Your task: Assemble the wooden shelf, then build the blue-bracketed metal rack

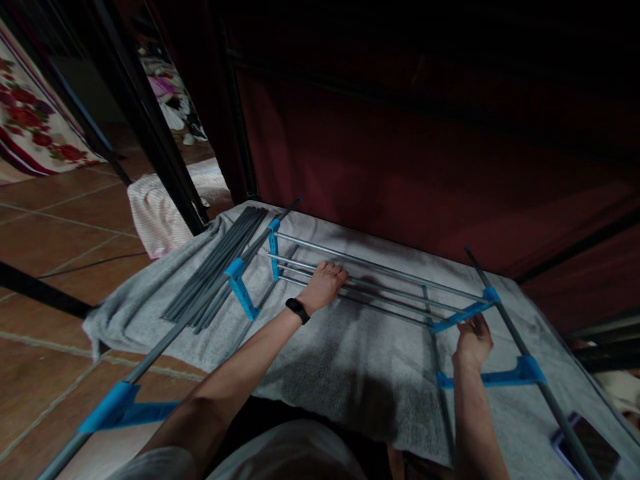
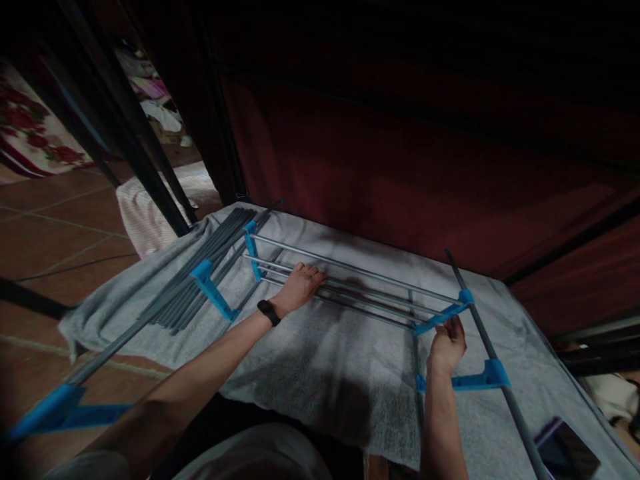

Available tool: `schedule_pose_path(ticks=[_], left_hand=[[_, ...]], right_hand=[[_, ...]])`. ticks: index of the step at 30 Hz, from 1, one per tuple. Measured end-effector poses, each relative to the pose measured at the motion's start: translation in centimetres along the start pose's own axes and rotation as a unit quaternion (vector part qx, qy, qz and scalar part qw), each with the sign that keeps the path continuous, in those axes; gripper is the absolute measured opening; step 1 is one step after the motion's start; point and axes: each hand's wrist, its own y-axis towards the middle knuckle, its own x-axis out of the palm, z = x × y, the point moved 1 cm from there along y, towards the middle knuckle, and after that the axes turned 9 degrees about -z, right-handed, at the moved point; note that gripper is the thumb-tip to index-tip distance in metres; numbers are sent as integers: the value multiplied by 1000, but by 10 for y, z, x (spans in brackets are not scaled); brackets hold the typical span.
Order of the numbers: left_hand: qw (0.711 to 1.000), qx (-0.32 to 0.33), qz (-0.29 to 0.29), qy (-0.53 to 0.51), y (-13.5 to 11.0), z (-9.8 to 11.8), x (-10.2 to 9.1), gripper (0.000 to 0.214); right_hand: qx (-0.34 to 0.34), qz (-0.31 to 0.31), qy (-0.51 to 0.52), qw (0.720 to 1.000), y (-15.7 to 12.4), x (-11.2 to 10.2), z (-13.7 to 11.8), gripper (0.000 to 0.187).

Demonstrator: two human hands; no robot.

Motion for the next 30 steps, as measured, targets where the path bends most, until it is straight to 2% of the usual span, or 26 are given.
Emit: schedule_pose_path(ticks=[3,9,13,15,17,19,22,27,30], left_hand=[[1000,-1,3,7,-1,1,-1,29],[1000,4,2,1,-5,1,-2,30],[1000,12,-1,-10,-5,-2,-2,32],[1000,13,2,-18,-5,-3,-2,33],[1000,11,8,-27,-6,-3,-1,35],[999,9,14,-37,-6,-3,0,36],[999,8,23,-47,-7,-4,2,36],[999,9,29,-44,-3,-8,7,36],[999,6,29,-41,1,-9,10,35]], right_hand=[[8,23,10,1000,-1,1,-1,55],[21,14,12,1000,-4,3,-1,67],[20,26,-37,999,-22,6,0,71],[-18,44,-93,995,-42,13,-4,68],[-100,8,-148,984,-66,26,-15,60],[-188,-103,-189,958,-91,46,-30,51],[-262,-231,-215,912,-115,79,-54,52],[-325,-329,-310,831,-121,126,-84,55],[-351,-351,-372,785,-120,150,-97,51]])
